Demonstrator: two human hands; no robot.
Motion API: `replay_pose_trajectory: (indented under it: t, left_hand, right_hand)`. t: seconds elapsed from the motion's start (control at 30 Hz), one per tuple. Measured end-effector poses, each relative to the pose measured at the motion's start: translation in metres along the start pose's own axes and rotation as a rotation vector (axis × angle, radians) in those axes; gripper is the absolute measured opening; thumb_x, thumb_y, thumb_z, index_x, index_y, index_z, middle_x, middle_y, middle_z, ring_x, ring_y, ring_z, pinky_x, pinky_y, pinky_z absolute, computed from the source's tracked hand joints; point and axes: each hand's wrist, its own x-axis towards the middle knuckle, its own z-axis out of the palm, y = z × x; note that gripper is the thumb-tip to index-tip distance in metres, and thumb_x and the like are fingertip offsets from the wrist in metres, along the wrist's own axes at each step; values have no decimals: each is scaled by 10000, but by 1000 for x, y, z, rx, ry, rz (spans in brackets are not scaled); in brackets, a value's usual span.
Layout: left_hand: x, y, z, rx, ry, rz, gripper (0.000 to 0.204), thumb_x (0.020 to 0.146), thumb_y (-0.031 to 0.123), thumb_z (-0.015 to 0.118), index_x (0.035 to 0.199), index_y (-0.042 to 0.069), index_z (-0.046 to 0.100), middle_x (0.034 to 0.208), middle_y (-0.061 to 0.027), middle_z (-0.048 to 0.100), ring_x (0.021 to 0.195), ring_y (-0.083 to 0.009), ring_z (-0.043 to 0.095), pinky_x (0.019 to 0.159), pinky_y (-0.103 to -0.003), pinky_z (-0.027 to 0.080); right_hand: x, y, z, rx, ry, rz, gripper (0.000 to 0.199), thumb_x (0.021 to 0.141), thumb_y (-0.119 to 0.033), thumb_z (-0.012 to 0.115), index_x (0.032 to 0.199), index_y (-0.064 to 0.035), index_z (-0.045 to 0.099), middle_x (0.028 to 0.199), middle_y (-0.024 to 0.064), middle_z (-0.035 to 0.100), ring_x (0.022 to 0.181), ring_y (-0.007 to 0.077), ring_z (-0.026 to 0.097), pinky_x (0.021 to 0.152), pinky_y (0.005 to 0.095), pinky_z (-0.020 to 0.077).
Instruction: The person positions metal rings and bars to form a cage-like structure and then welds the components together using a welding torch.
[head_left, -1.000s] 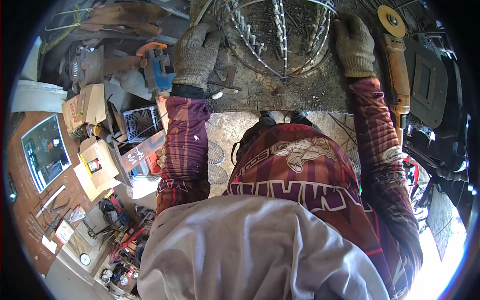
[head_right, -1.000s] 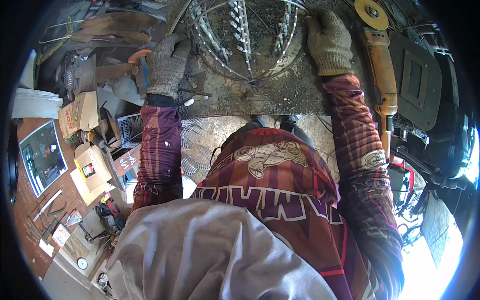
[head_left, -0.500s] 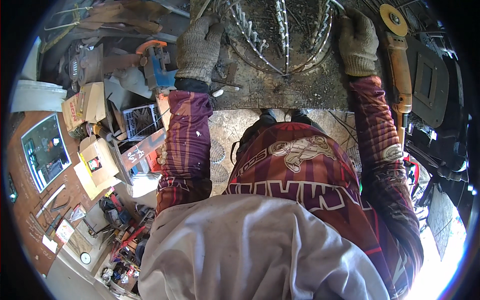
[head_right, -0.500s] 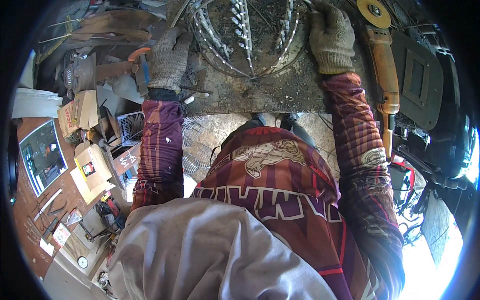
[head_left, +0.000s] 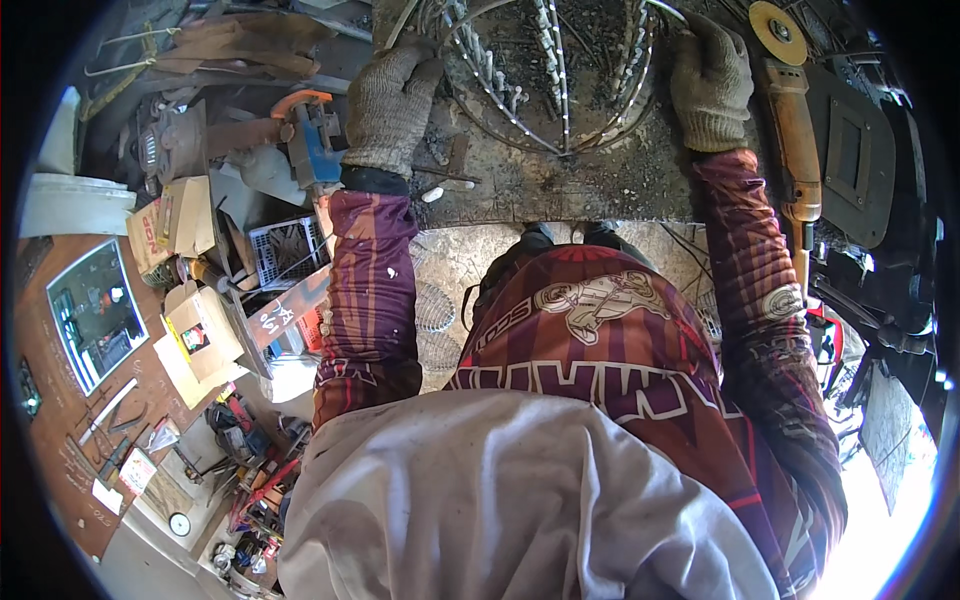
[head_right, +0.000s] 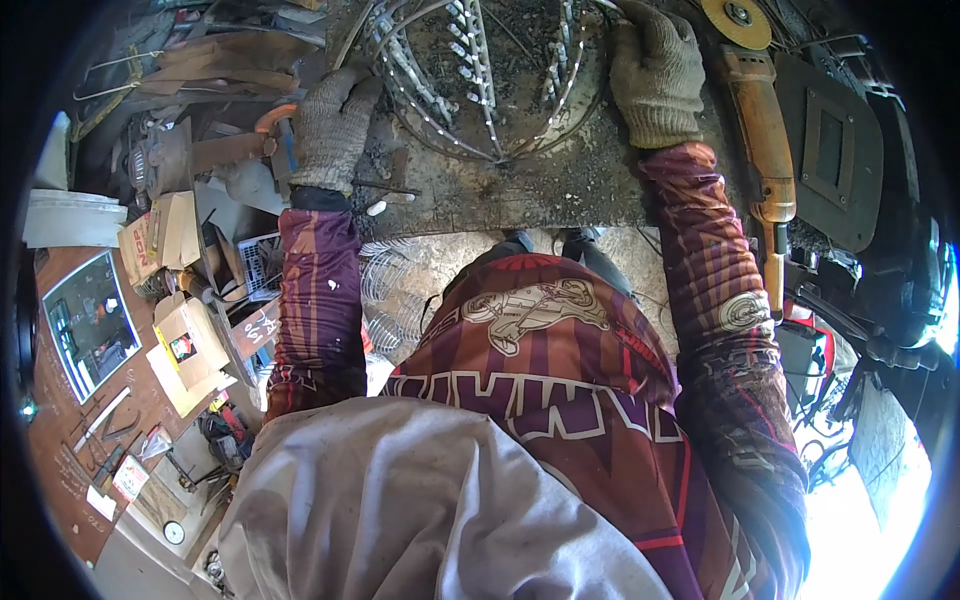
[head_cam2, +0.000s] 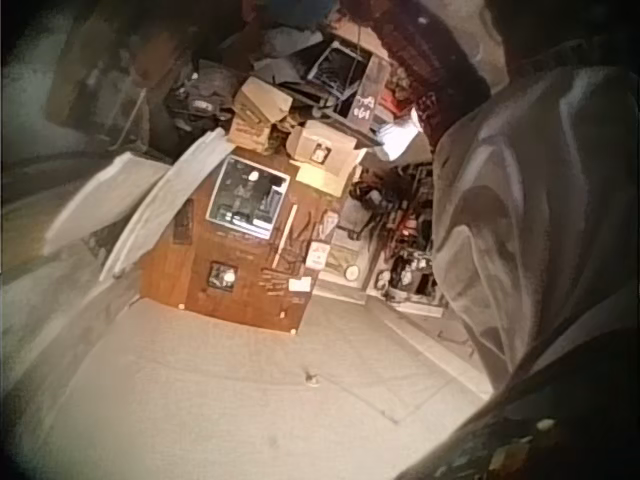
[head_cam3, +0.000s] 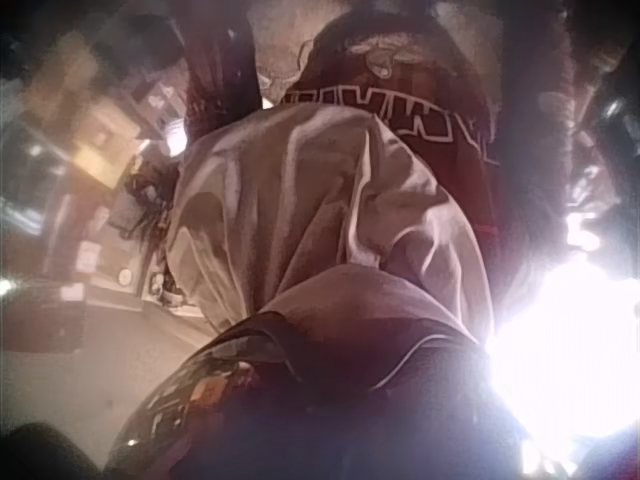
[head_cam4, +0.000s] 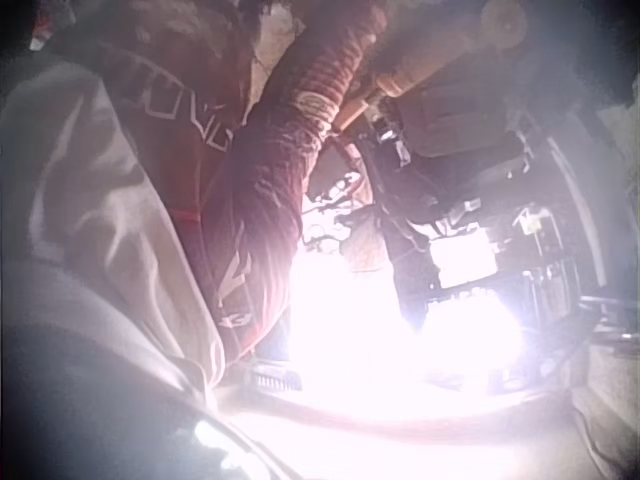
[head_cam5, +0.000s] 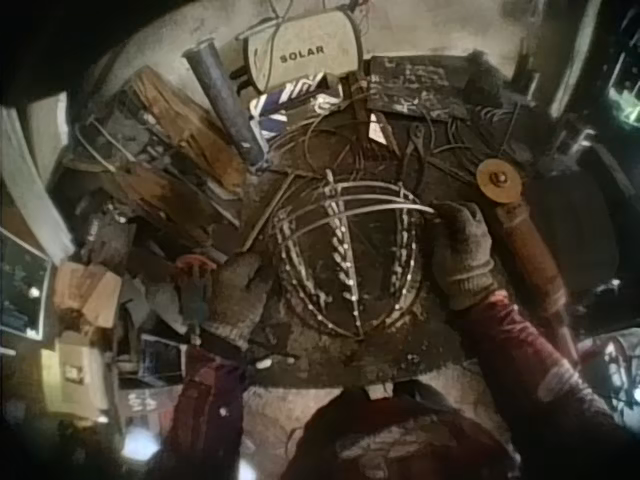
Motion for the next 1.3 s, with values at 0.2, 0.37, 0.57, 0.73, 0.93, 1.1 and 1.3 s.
replay_pose_trajectory:
  t: [0.2,0.37,0.57,0.73,0.93,1.1,1.3]
  left_hand:
    - [-7,-2,-1,-155,69,-129,278,932,256,713,1166,108,734,1109,-130,749,1042,-270,716,892,-375,546]
    - [-9,-10,-6,-262,68,-118,323,929,188,734,1213,35,711,1140,-78,723,1036,-190,673,924,-336,519]
    - [-8,2,2,-227,37,-134,343,933,235,738,1206,28,714,1172,-113,731,1078,-203,677,944,-346,514]
    - [-6,5,10,32,91,-75,355,940,297,738,1181,36,724,1117,-128,745,1003,-233,710,881,-358,539]
    - [-7,7,13,-1,89,-154,372,947,352,732,1163,49,730,1053,-123,756,945,-219,720,834,-355,551]
    - [-8,7,9,-38,72,-149,351,942,357,716,1175,95,736,1078,-127,758,979,-275,724,849,-387,555]
    - [-5,9,3,14,16,-149,328,937,349,710,1191,143,735,1124,-130,754,1022,-337,726,873,-420,561]
  right_hand:
    - [2,-3,0,9,-24,60,203,935,-101,641,1124,-60,703,1061,181,673,960,394,669,813,448,544]
    - [-5,14,9,-36,-13,51,210,960,-184,652,1139,-97,720,1054,150,700,984,339,686,859,437,548]
    - [-7,26,12,-32,-26,26,235,974,-244,661,1169,-136,736,1088,143,713,1029,342,693,897,425,554]
    - [-5,17,11,-5,-41,38,235,972,-247,660,1164,-133,735,1084,146,711,1023,346,690,894,431,550]
    - [-3,14,10,-16,-79,44,253,971,-269,656,1164,-126,734,1090,147,711,1043,346,682,904,445,542]
    - [-4,12,11,-4,-26,45,226,950,-249,668,1138,-158,756,1056,149,714,1011,355,689,878,451,554]
    - [-5,13,8,-7,-63,58,236,972,-240,657,1162,-121,729,1094,144,712,1028,348,688,894,437,548]
